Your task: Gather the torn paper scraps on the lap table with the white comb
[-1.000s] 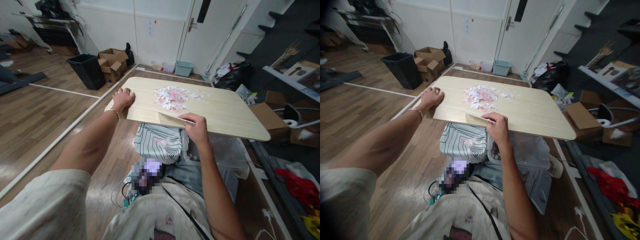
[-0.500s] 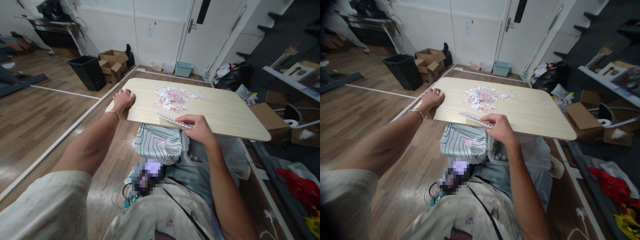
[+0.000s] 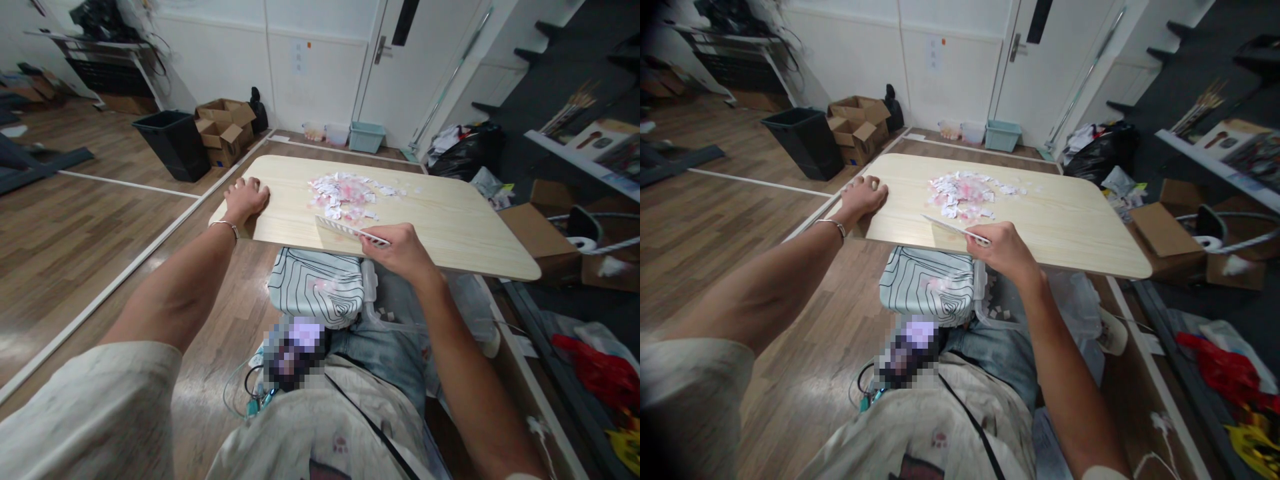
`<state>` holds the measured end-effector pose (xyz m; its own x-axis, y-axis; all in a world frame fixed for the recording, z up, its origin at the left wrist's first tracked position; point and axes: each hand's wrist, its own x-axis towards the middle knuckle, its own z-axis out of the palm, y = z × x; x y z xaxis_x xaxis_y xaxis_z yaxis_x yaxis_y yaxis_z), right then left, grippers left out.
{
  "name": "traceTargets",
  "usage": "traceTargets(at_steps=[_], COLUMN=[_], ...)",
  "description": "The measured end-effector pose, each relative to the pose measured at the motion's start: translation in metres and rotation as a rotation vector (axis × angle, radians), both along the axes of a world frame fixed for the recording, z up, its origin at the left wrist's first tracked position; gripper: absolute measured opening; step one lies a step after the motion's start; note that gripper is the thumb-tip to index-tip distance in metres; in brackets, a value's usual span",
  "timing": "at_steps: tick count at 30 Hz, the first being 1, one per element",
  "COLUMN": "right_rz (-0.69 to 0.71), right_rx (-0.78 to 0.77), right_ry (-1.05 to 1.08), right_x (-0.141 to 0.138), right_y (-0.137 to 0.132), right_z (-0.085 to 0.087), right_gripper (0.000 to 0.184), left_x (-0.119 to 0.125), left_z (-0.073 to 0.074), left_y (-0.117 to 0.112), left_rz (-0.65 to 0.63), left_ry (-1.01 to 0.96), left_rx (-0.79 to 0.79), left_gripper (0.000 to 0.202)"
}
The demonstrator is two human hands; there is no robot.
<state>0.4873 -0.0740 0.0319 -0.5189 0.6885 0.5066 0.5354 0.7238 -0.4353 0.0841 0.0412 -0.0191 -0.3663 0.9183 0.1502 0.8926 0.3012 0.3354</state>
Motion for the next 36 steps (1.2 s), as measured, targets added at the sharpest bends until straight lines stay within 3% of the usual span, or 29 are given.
traceTargets(at_steps=[8, 16, 21, 27, 36], right_rz=[0.027, -0.011, -0.095, -0.156, -0.255], right_rx=[0.026, -0.053, -0.064, -0.102, -0.127], right_ry=[-0.121, -0.332, -0.560, -0.535, -0.821], right_x=[0.005, -0.008, -0.025, -0.040, -0.055], right_y=[0.007, 0.001, 0.004, 0.018, -0.004], right_z=[0.016, 0.051, 0.066, 0.069, 0.090], right_gripper=[0.020, 0.044, 0.028, 0.018, 0.034], left_x=[0.000, -0.001, 0.000, 0.001, 0.001], left_z=[0.000, 0.000, 0.001, 0.002, 0.001], left_y=[0.000, 0.001, -0.001, -0.002, -0.002], left_rz=[0.003, -0.002, -0.001, -0.002, -0.004], left_ry=[0.002, -0.002, 0.008, 0.011, 0.026], left_rx=[-0.001, -0.003, -0.006, -0.007, -0.016], left_gripper=[0.080, 0.080, 0.078, 0.079, 0.082])
